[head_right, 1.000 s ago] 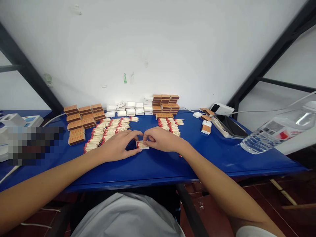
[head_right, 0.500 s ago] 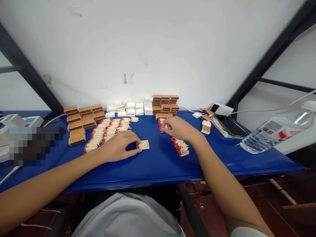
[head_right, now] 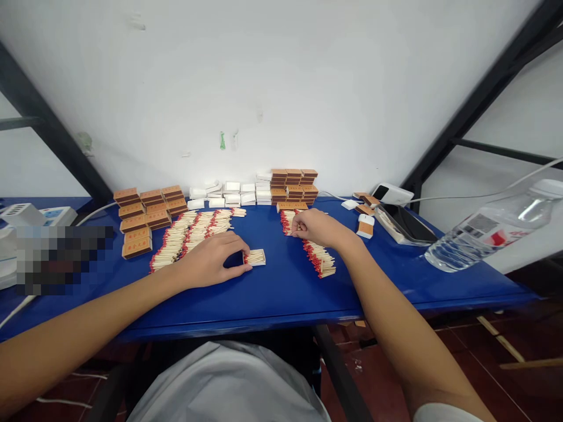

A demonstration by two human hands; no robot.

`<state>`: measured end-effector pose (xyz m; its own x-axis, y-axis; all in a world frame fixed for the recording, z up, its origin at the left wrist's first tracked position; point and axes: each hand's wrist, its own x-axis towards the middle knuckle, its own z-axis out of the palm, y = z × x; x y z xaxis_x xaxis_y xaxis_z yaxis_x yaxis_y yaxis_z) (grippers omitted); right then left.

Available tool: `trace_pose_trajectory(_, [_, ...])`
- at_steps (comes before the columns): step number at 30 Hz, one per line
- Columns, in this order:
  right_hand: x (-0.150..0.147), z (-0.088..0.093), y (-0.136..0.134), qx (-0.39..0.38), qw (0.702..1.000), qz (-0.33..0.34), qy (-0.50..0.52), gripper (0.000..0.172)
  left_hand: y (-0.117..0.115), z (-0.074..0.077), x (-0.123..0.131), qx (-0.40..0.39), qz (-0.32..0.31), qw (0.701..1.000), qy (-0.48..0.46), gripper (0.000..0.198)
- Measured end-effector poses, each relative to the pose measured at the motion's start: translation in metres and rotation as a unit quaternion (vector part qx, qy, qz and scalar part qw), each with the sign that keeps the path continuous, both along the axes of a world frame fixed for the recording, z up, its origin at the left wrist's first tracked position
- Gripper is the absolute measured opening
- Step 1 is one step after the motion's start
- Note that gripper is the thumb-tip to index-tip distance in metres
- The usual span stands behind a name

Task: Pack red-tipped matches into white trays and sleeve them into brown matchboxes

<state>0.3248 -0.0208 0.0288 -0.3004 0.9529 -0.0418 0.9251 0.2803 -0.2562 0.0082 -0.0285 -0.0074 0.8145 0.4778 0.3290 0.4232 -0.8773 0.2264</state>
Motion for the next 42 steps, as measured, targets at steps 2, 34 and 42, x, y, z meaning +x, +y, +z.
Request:
trace_pose_trajectory(2, [-0.001, 0.001, 0.000, 0.000, 1.000, 0.003, -0.003, 0.012, 0.000, 0.000, 0.000, 0.000, 0.003, 1.000, 0.000, 0.020])
trace_pose_trajectory(34, [-0.048, 0.001, -0.022, 0.014, 0.984, 0.135, 0.116, 0.022, -0.002, 0.000, 0.001, -0.023, 0.038, 0.999, 0.018, 0.045])
trace_pose_trajectory(42, [-0.069, -0.008, -0.028, 0.033, 0.980, 0.172, 0.099, 0.015, -0.003, 0.002, 0.001, -0.026, 0.034, 0.999, 0.012, 0.039])
